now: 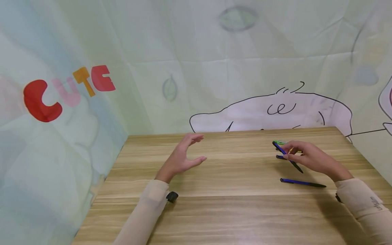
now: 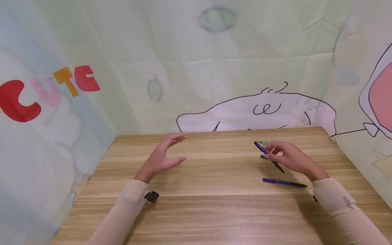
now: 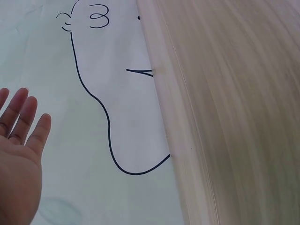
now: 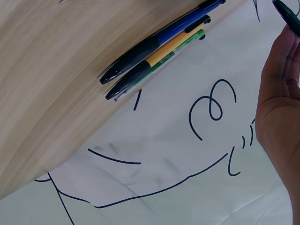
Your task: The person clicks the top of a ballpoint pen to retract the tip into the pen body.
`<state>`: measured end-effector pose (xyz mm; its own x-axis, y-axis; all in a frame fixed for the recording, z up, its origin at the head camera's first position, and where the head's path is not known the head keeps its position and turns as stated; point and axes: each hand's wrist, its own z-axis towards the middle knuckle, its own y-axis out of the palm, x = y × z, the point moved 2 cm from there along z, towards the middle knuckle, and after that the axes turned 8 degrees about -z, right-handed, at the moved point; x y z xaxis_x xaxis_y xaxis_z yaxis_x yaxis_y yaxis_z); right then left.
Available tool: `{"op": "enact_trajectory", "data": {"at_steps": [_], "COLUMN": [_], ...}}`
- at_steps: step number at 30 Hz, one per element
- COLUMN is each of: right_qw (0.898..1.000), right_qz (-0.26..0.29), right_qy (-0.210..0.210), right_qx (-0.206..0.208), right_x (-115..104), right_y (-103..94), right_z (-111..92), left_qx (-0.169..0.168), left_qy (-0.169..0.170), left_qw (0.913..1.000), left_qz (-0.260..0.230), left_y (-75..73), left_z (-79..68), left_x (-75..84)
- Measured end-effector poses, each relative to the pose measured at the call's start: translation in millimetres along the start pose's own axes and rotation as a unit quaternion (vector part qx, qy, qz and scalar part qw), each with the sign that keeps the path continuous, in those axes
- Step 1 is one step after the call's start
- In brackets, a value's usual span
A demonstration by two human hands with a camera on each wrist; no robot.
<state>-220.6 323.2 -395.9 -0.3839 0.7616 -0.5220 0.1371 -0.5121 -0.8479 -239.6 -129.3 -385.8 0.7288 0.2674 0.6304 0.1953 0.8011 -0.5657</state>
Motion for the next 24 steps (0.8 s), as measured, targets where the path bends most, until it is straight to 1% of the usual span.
{"op": "enact_trajectory", "data": {"at_steps": [6,10,14,21,24], "right_qw": [1.0,1.0,0.999,0.997,0.995], "right_qz": [0.016,0.026,0.039,0.078,0.095], "right_qy": [-0.002,-0.005,-0.01,-0.016,-0.016], "right_qx": [0.005,0.008,0.011,0.012,0.011], "right_x": [-4,-10,-17,-24,-27], "right_y": [1.0,1.3,1.9,5.1,6.6], "right_z": [3,5,7,11,13], "left_qx": [0.0,0.002,0.002,0.0,-0.001], "left_qy": [0.002,0.01,0.01,0.01,0.016], "left_qw": [1.0,0.9998,0.9996,0.9998,0.9997], "left_qz": [-0.006,-0.018,-0.028,-0.017,-0.021], "left_y": [3.5,5.6,7.0,9.0,9.8], "left_z": [4.4,7.4,9.7,12.7,14.7], "left_x": [3.7,6.3,7.5,8.1,8.9]}}
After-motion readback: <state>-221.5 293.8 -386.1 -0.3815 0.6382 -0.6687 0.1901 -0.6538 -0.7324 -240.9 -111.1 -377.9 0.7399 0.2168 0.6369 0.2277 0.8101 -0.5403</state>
